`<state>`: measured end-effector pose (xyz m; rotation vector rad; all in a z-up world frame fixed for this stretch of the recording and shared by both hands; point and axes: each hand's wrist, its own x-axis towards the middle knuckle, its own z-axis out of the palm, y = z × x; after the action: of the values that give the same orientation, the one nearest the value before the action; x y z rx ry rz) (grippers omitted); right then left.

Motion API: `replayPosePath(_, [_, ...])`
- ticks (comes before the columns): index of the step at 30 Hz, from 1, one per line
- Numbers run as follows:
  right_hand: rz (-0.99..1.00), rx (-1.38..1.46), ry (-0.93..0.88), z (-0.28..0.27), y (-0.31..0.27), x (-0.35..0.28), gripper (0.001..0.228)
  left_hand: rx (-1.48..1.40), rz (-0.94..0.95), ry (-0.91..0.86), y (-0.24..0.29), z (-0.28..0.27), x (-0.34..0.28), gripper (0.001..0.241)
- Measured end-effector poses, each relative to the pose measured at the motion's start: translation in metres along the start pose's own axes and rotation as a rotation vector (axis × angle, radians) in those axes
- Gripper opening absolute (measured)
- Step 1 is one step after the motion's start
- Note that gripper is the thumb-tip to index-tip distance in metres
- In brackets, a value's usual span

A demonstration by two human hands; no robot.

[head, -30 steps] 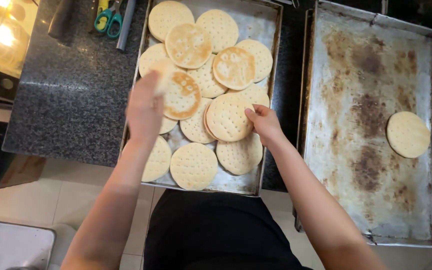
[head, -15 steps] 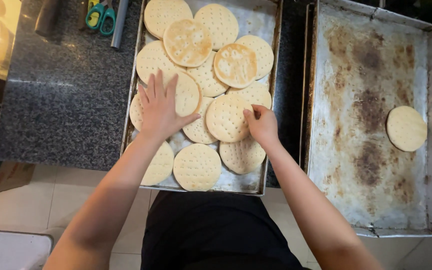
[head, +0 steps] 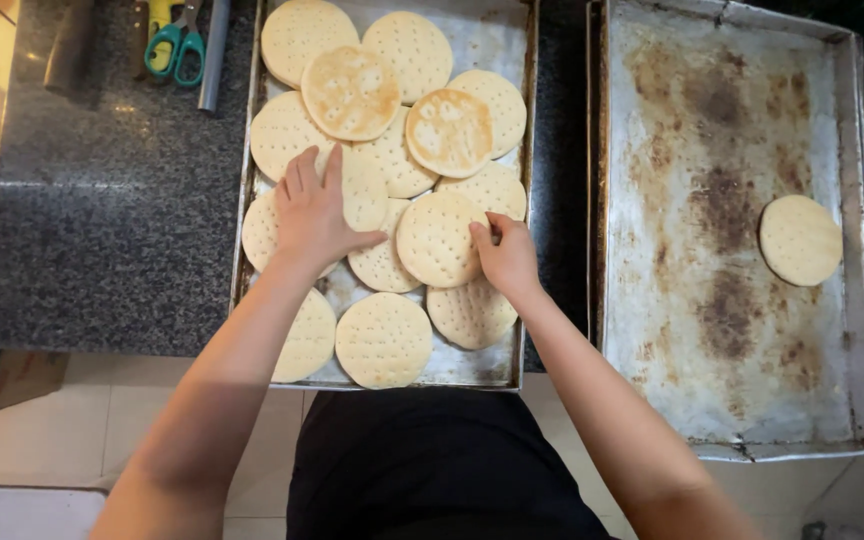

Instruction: Organizing flat round bread pieces on metal trays and placing the trays into an industrial oven.

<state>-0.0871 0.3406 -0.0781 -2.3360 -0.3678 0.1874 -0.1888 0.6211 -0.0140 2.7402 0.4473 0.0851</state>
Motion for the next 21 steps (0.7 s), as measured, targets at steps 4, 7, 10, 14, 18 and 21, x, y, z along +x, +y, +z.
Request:
replayPosePath(4, [0.018, 0.005, -0.036, -0.028, -0.031, -0.012, 0.045, 0.004, 0.018, -0.007, -0.001, -0.001, -0.002, 0.132])
replayPosePath(7, [-0.003, 0.072, 0.045, -0.073, -0.054, -0.017, 0.043, -0.001, 0.024, -0.045, -0.003, 0.0, -0.002, 0.131])
replayPosePath(10, [-0.089, 0.189, 0.302, -0.13, -0.025, -0.004, 0.03, -0.066, 0.053, -0.055, -0.008, 0.007, -0.005, 0.132])
replayPosePath(14, [0.022, -0.147, 0.557, -0.221, 0.122, 0.031, 0.022, -0.135, 0.098, 0.073, 0.028, 0.003, -0.009, 0.12])
replayPosePath(18, [0.239, -0.471, 0.613, -0.292, 0.266, 0.047, 0.048, -0.282, 0.119, 0.151, 0.099, -0.001, -0.033, 0.089])
replayPosePath(21, [0.561, -0.543, 0.538, -0.319, 0.272, 0.057, 0.093, -0.358, 0.202, 0.101, 0.157, 0.0, -0.051, 0.073])
